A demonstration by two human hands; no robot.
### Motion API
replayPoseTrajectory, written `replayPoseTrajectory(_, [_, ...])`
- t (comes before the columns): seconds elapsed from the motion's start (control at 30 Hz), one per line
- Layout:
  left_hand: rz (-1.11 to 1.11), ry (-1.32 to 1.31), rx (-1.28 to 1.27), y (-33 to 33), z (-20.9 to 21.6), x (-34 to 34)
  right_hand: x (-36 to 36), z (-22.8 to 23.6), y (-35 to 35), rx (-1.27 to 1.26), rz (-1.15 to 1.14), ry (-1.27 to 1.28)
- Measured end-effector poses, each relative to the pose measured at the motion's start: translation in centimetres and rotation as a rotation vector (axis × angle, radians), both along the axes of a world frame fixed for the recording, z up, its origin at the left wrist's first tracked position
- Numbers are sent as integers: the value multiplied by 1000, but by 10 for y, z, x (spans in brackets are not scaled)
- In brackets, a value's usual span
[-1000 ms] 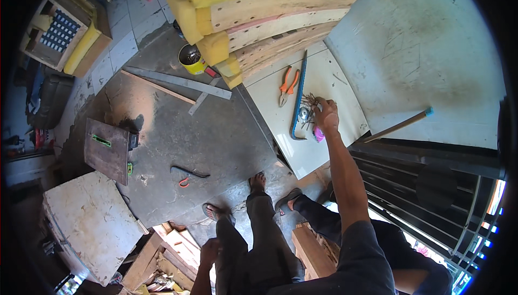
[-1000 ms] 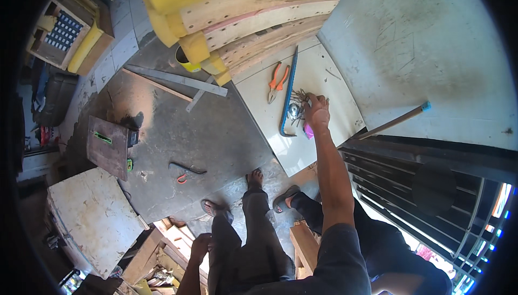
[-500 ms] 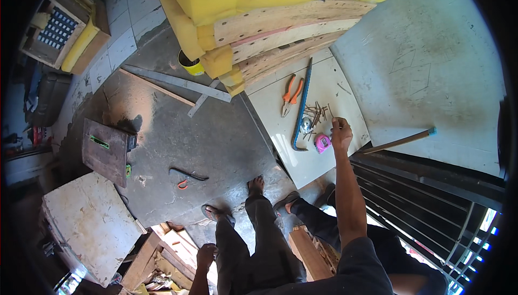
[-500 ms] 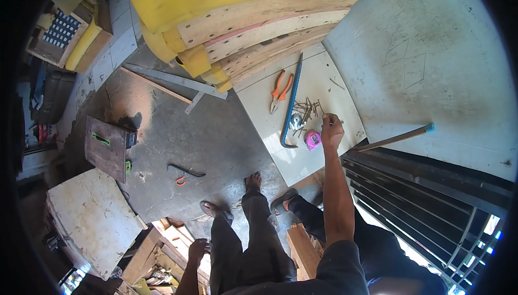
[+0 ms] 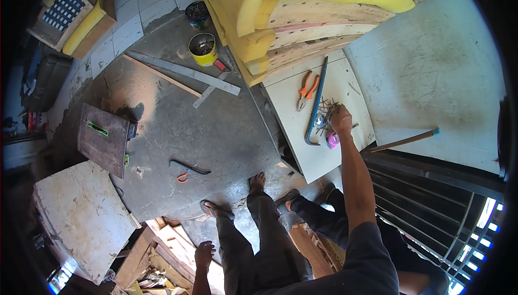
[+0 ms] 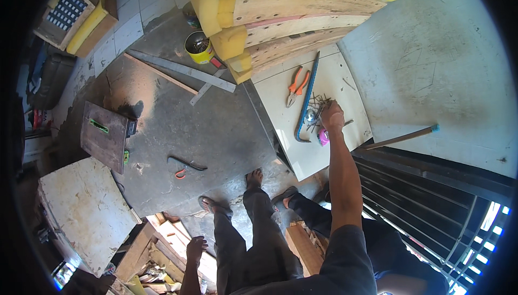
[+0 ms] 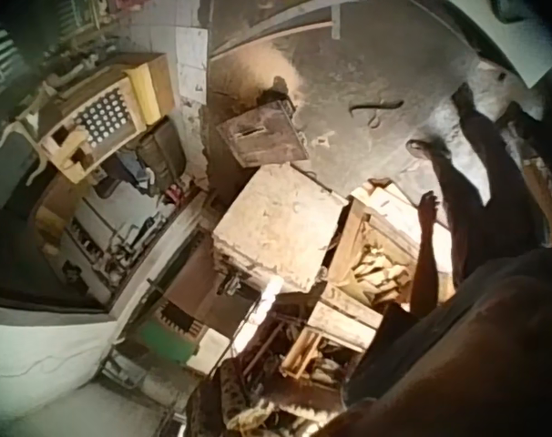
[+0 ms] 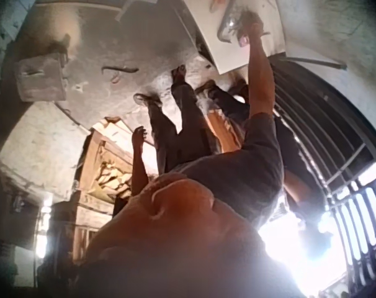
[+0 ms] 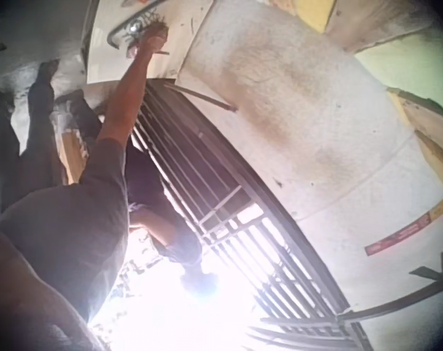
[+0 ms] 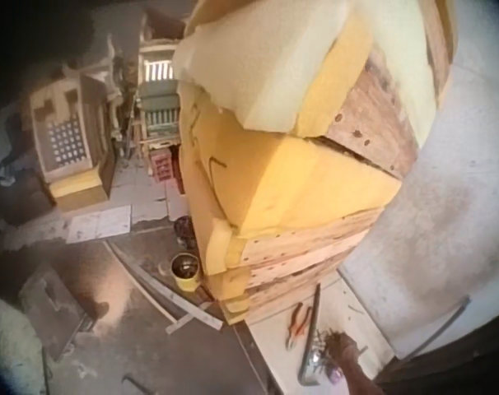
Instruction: The person disassembles a wooden furniture frame by removing nails and separating planks. They use a hammer to pry and pull out nails from the joints, then separate the wooden pieces and place them aside on the floor.
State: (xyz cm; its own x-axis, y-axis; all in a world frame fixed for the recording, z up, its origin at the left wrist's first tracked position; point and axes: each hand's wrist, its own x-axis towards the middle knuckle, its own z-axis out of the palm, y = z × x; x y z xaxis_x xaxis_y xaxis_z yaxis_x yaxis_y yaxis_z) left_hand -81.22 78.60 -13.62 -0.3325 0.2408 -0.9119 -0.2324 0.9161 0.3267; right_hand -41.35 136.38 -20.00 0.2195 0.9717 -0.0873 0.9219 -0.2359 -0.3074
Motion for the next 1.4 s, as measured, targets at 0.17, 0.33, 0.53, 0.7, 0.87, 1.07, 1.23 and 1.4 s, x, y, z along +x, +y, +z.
replayPoseTrajectory(0.17, [39, 3, -19, -20, -3, -1, -7, 12, -21, 19, -276, 224])
replayPoseTrajectory(0.33, [61, -63, -72, -39, -8, 8, -3, 4, -34, 154, -82, 105])
replayPoseTrajectory(0.53, [54, -26, -94, -41, -6, 12, -24, 13, -38, 163, -90, 123])
replayPoseTrajectory(0.7, [-23, -22, -84, -19, -5, 6, -27, 11, -28, 289, 68, 202])
replayPoseTrajectory(0.87, [-33, -23, -45, 1, -5, 6, -39, 11, -4, 232, 165, 109])
replayPoseTrajectory(1.07, [-91, -19, -32, 23, 0, 12, -16, 5, 44, -118, 32, 199])
replayPoseTrajectory(1.23, [-144, -31, -35, 17, -10, 16, -18, 25, 48, -199, 126, 176])
replayPoseTrajectory(1.4, [-121, -74, -59, 28, -12, 21, -21, 12, 36, 17, 240, 31])
